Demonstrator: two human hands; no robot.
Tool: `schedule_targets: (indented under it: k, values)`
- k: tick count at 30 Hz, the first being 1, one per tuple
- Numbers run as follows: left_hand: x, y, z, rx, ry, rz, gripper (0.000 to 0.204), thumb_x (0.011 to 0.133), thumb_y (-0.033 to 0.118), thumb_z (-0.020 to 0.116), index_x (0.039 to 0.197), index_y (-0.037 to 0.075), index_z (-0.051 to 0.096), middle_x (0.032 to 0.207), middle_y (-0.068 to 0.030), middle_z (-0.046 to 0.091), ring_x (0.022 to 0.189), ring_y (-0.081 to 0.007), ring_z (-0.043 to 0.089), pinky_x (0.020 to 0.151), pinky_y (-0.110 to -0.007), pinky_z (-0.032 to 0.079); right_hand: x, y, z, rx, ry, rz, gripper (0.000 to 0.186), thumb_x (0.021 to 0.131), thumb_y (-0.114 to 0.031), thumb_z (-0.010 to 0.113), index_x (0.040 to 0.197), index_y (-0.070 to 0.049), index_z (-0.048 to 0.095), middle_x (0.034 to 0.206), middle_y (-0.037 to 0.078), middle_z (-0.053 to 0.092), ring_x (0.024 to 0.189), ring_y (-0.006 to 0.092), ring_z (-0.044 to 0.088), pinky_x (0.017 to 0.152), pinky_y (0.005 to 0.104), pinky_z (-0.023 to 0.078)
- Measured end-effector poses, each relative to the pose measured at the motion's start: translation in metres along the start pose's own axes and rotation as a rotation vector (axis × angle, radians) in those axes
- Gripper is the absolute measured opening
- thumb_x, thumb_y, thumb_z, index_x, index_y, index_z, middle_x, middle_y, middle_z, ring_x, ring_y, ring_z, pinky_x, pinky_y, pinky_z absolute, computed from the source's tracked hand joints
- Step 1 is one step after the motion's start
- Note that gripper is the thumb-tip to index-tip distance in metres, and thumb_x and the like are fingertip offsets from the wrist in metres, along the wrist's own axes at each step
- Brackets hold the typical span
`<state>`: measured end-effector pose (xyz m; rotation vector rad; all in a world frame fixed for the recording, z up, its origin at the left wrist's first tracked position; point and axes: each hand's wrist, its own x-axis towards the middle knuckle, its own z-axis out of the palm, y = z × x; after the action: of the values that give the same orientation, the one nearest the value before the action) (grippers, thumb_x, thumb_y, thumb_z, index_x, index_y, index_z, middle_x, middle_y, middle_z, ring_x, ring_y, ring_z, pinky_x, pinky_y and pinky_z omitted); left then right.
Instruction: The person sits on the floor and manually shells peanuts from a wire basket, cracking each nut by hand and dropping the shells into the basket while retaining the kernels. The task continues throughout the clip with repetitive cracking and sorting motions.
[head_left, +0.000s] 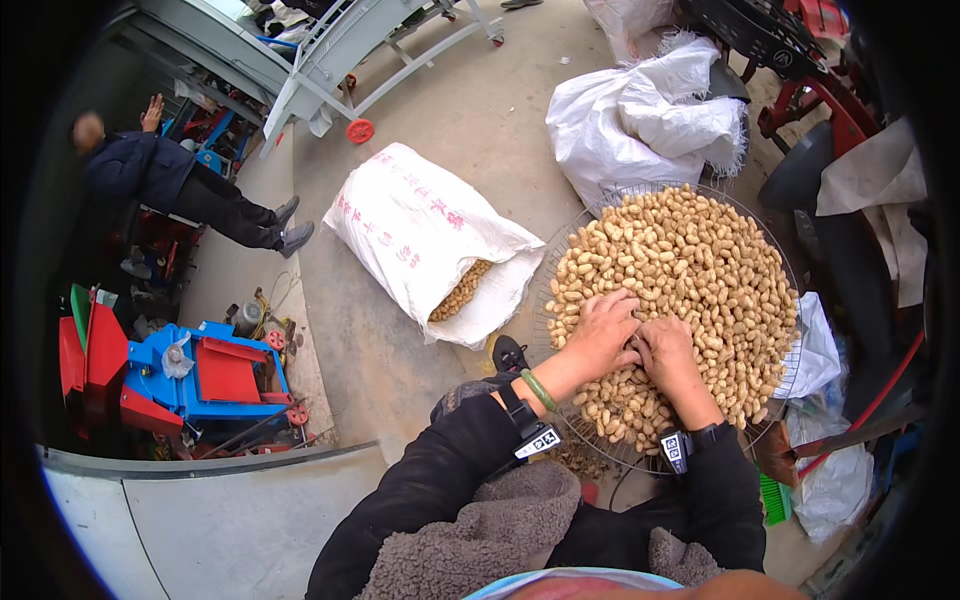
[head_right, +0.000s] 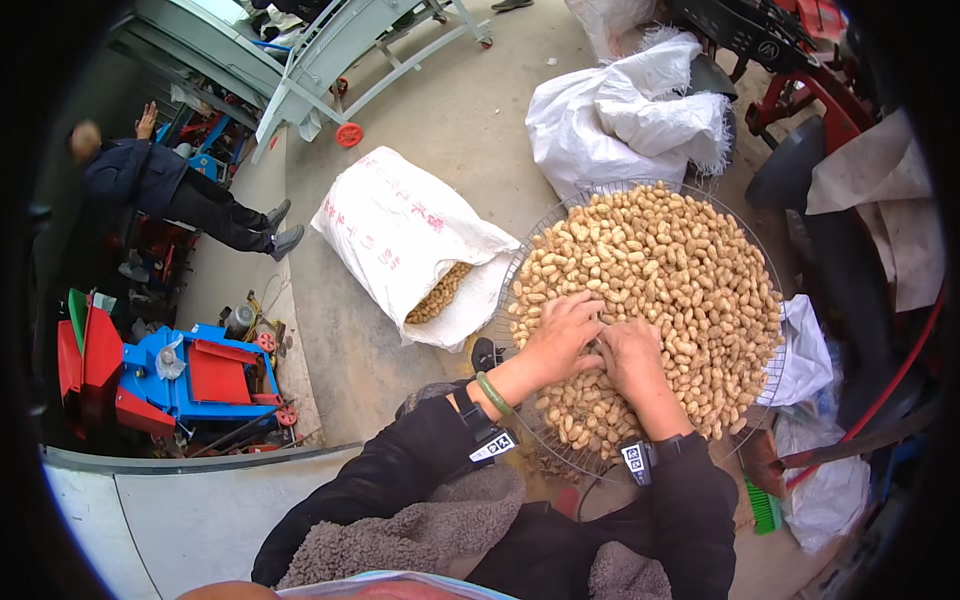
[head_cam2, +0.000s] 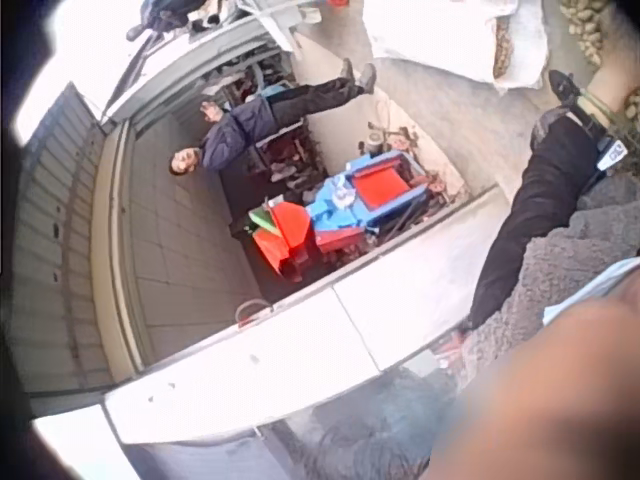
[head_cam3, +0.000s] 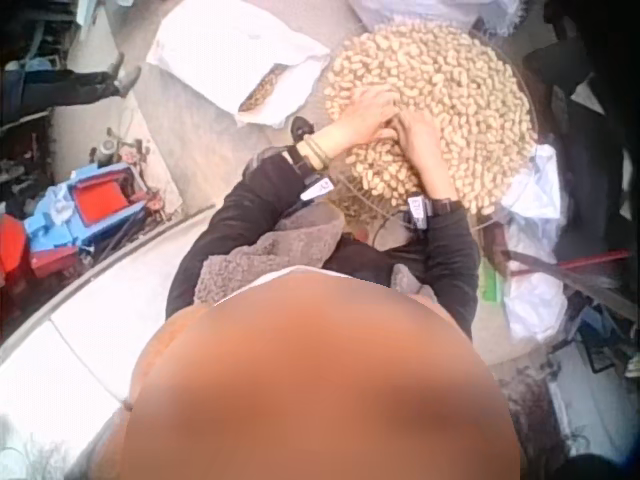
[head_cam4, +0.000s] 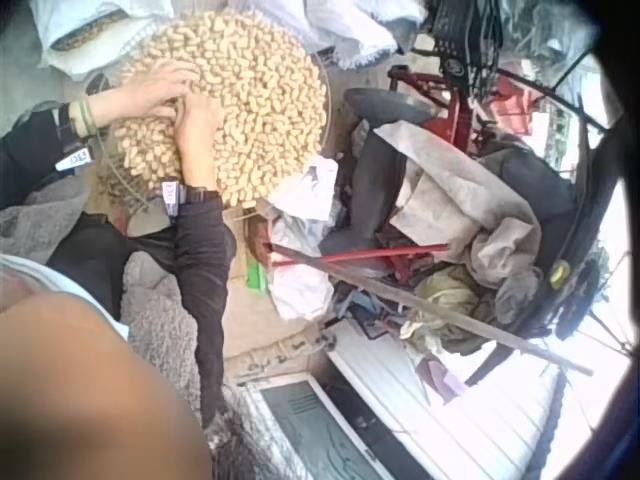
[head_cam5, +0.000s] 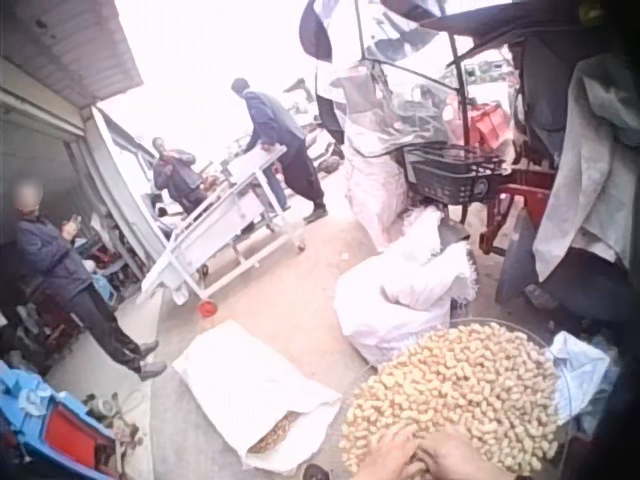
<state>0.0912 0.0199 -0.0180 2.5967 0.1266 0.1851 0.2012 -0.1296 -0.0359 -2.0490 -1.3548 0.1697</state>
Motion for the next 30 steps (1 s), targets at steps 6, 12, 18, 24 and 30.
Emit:
schedule_targets:
  k: [6,12,18,24,30]
  values:
    - [0.002,0.004,0.013,-0.383,0.048,-0.061,0.040,0.090,0.012,0.069,0.128,0.003,0.062,0.118,-0.0194,0.067,0.111,-0.0395,0.064,0.100,-0.048,0.048,-0.002,-0.005,-0.012,0.453,0.025,0.270,0.009,0.095,-0.009,0.063,0.094,-0.001,0.061,0.089,0.020,0.064,0.087,0.0389,0.062,0.079,0.0452,0.049]
    - [0.007,0.009,0.010,-0.562,0.081,0.004,0.037,0.100,0.008,0.060,0.136,0.002,0.060,0.113,-0.0192,0.070,0.097,-0.0306,0.072,0.083,-0.037,0.057,-0.004,-0.001,-0.012,0.601,0.072,0.352,0.016,0.102,-0.017,0.061,0.099,-0.002,0.057,0.085,0.012,0.063,0.077,0.0247,0.061,0.071,0.0370,0.050]
    - [0.009,0.012,0.002,-0.763,0.053,-0.016,0.031,0.108,0.013,0.052,0.136,0.003,0.062,0.095,-0.0054,0.067,0.077,-0.0101,0.066,0.068,-0.025,0.055,-0.005,0.000,-0.019,1.366,0.053,0.494,0.015,0.107,-0.017,0.056,0.103,-0.004,0.061,0.095,0.003,0.065,0.086,0.0112,0.061,0.082,0.0271,0.053]
    - [0.007,0.018,-0.005,-1.152,0.068,-0.135,0.029,0.111,0.023,0.049,0.123,0.001,0.064,0.080,0.0018,0.060,0.064,-0.0049,0.055,0.059,-0.021,0.048,-0.004,-0.020,-0.029,1.756,0.013,0.405,0.012,0.106,-0.015,0.059,0.102,-0.004,0.060,0.093,0.004,0.062,0.085,0.0132,0.058,0.083,0.0295,0.052]
    - [0.007,-0.022,-0.022,-1.207,0.473,-0.334,0.032,0.112,0.030,0.048,0.115,0.000,0.061,0.073,0.0034,0.047,0.060,-0.0054,0.045,0.056,-0.024,0.046,-0.036,-0.044,-0.053,1.334,-0.469,0.104,0.012,0.103,-0.015,0.062,0.100,-0.003,0.066,0.093,0.000,0.067,0.087,0.0098,0.064,0.081,0.0270,0.052]
